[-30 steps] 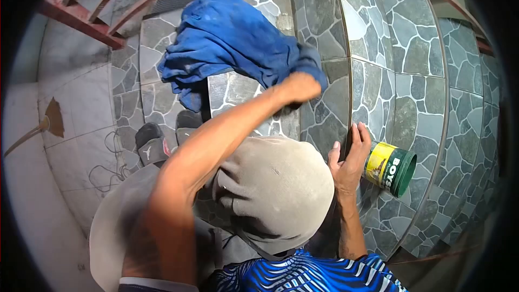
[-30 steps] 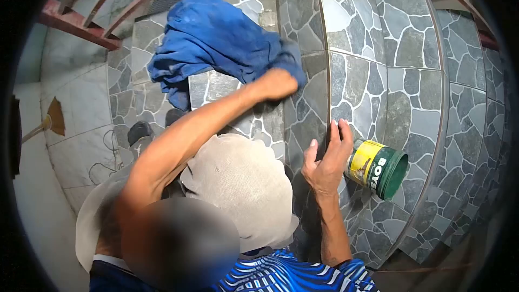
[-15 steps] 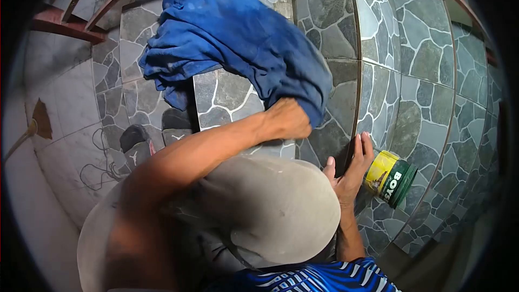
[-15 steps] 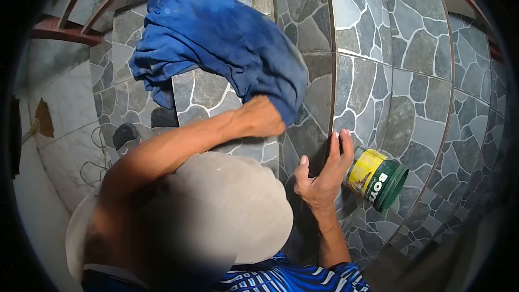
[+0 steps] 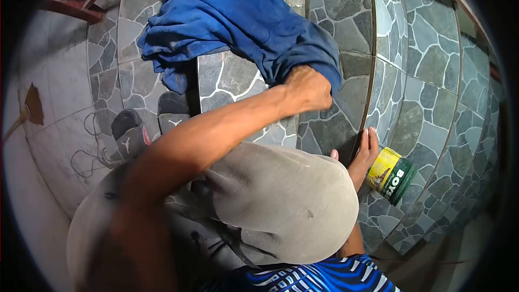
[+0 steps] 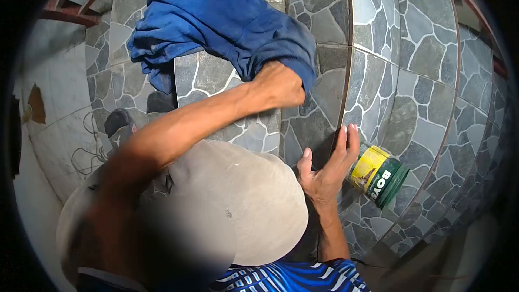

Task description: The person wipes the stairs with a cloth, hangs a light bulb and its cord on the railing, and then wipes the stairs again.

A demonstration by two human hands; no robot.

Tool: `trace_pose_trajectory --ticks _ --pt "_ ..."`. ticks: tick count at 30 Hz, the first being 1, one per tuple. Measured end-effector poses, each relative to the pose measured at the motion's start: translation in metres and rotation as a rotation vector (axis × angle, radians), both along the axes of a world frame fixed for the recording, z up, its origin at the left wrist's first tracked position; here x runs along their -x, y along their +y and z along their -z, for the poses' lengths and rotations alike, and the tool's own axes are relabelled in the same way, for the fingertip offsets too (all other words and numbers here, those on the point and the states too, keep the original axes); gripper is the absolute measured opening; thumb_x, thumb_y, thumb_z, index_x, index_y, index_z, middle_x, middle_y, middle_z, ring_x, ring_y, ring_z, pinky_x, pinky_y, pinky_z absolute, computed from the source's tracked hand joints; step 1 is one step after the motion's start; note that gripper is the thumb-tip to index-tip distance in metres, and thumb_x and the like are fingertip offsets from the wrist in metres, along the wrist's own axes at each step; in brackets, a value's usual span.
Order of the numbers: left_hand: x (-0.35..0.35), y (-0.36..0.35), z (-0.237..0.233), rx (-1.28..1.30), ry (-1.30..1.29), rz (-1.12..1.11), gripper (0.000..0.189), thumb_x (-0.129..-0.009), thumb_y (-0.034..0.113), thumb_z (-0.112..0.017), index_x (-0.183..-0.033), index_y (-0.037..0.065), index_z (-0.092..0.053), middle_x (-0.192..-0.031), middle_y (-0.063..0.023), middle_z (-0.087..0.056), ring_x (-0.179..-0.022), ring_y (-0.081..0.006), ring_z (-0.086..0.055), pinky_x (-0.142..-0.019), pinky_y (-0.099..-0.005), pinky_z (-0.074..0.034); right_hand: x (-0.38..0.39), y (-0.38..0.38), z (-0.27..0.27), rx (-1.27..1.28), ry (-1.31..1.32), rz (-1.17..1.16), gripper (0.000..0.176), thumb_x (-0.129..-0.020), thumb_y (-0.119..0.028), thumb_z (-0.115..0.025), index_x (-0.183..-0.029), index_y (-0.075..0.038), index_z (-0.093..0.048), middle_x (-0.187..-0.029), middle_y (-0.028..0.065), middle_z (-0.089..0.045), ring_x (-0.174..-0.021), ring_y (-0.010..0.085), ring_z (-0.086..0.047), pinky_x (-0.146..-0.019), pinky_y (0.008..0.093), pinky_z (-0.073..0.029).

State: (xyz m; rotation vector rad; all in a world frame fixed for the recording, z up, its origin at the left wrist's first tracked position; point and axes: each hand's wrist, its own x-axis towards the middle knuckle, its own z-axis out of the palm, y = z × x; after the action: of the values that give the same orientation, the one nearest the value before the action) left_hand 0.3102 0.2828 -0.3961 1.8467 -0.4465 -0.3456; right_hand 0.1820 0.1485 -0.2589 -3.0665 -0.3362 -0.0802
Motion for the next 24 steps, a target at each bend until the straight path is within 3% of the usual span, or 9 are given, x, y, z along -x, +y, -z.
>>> trace_pose_trajectory --ticks 5,8,10,12,15,17,19,20,24 --pt "0.016 0.012 -0.001 0.052 -0.168 -0.003 0.015 -0.063 0.012 -0.059 -0.056 0.000 -0.053 -0.060 -0.0242 -0.057 -0.055 -0.0411 -0.058 -0.056 -0.0478 -0.047 -0.003 -0.001 0.003 -0.007 -0.026 -0.012 0.074 -0.076 -0.013 -0.067 -0.138 0.010 -0.035 -0.140 0.0319 -0.033 -0.131 0.0471 -0.035 -0.109 0.0525 -0.029" --pt "0.001 0.000 0.003 0.008 0.061 0.054 0.014 -0.063 0.011 -0.059 -0.056 0.000 -0.054 -0.063 -0.0249 -0.059 -0.058 -0.0413 -0.060 -0.060 -0.0478 -0.048 0.003 0.000 0.002 0.000 -0.012 0.000 0.074 -0.075 -0.013 -0.067 -0.138 0.010 -0.034 -0.140 0.0313 -0.033 -0.131 0.0465 -0.035 -0.110 0.0521 -0.028" --pt "0.027 -0.012 0.016 0.089 -0.290 -0.111 0.014 -0.064 0.014 -0.061 -0.062 0.000 -0.062 -0.070 -0.0235 -0.064 -0.067 -0.0391 -0.065 -0.066 -0.0458 -0.051 0.001 -0.003 0.002 -0.003 0.002 0.009 0.075 -0.075 -0.012 -0.068 -0.138 0.009 -0.034 -0.141 0.0302 -0.033 -0.132 0.0456 -0.034 -0.110 0.0518 -0.028" --pt "0.024 0.017 -0.001 0.093 -0.210 0.055 0.015 -0.063 0.012 -0.059 -0.057 -0.002 -0.057 -0.059 -0.0271 -0.054 -0.056 -0.0419 -0.060 -0.053 -0.0465 -0.047 -0.002 0.000 0.003 0.000 -0.026 -0.011 0.075 -0.075 -0.011 -0.068 -0.138 0.009 -0.034 -0.141 0.0303 -0.033 -0.132 0.0456 -0.034 -0.110 0.0518 -0.028" --pt "-0.007 0.013 -0.002 0.000 0.068 0.052 0.016 -0.063 0.013 -0.059 -0.056 -0.002 -0.057 -0.059 -0.0263 -0.055 -0.057 -0.0420 -0.060 -0.056 -0.0464 -0.049 0.005 0.000 0.004 0.029 -0.024 -0.005 0.074 -0.075 -0.012 -0.068 -0.138 0.010 -0.035 -0.141 0.0307 -0.033 -0.132 0.0458 -0.034 -0.110 0.0520 -0.028" --pt "0.010 0.013 -0.007 0.091 -0.012 0.078 0.017 -0.063 0.013 -0.058 -0.056 -0.003 -0.057 -0.060 -0.0271 -0.057 -0.058 -0.0428 -0.061 -0.057 -0.0461 -0.050 -0.001 -0.004 0.004 0.045 -0.031 -0.030 0.074 -0.075 -0.012 -0.068 -0.138 0.010 -0.035 -0.141 0.0309 -0.033 -0.132 0.0459 -0.034 -0.110 0.0519 -0.028" --pt "0.028 0.013 0.000 0.246 -0.470 -0.159 0.018 -0.064 0.013 -0.058 -0.056 -0.003 -0.057 -0.061 -0.0275 -0.057 -0.058 -0.0425 -0.061 -0.057 -0.0463 -0.050 0.000 -0.005 0.004 0.035 -0.032 -0.039 0.074 -0.075 -0.012 -0.068 -0.138 0.010 -0.035 -0.141 0.0309 -0.033 -0.132 0.0458 -0.034 -0.110 0.0516 -0.028" --pt "0.027 0.021 -0.002 0.127 -0.207 -0.003 0.018 -0.064 0.013 -0.058 -0.057 -0.003 -0.057 -0.062 -0.0277 -0.058 -0.059 -0.0421 -0.062 -0.057 -0.0471 -0.049 -0.002 -0.005 0.006 0.024 -0.050 -0.048 0.075 -0.074 -0.012 -0.068 -0.138 0.010 -0.035 -0.141 0.0307 -0.033 -0.132 0.0456 -0.034 -0.110 0.0514 -0.028" --pt "0.002 0.010 -0.001 0.070 0.034 0.017 0.017 -0.065 0.012 -0.057 -0.058 -0.003 -0.057 -0.065 -0.0286 -0.058 -0.061 -0.0427 -0.062 -0.058 -0.0483 -0.049 0.004 -0.004 0.006 0.024 -0.058 -0.053 0.076 -0.073 -0.011 -0.069 -0.138 0.009 -0.035 -0.141 0.0296 -0.033 -0.133 0.0448 -0.033 -0.111 0.0508 -0.027"
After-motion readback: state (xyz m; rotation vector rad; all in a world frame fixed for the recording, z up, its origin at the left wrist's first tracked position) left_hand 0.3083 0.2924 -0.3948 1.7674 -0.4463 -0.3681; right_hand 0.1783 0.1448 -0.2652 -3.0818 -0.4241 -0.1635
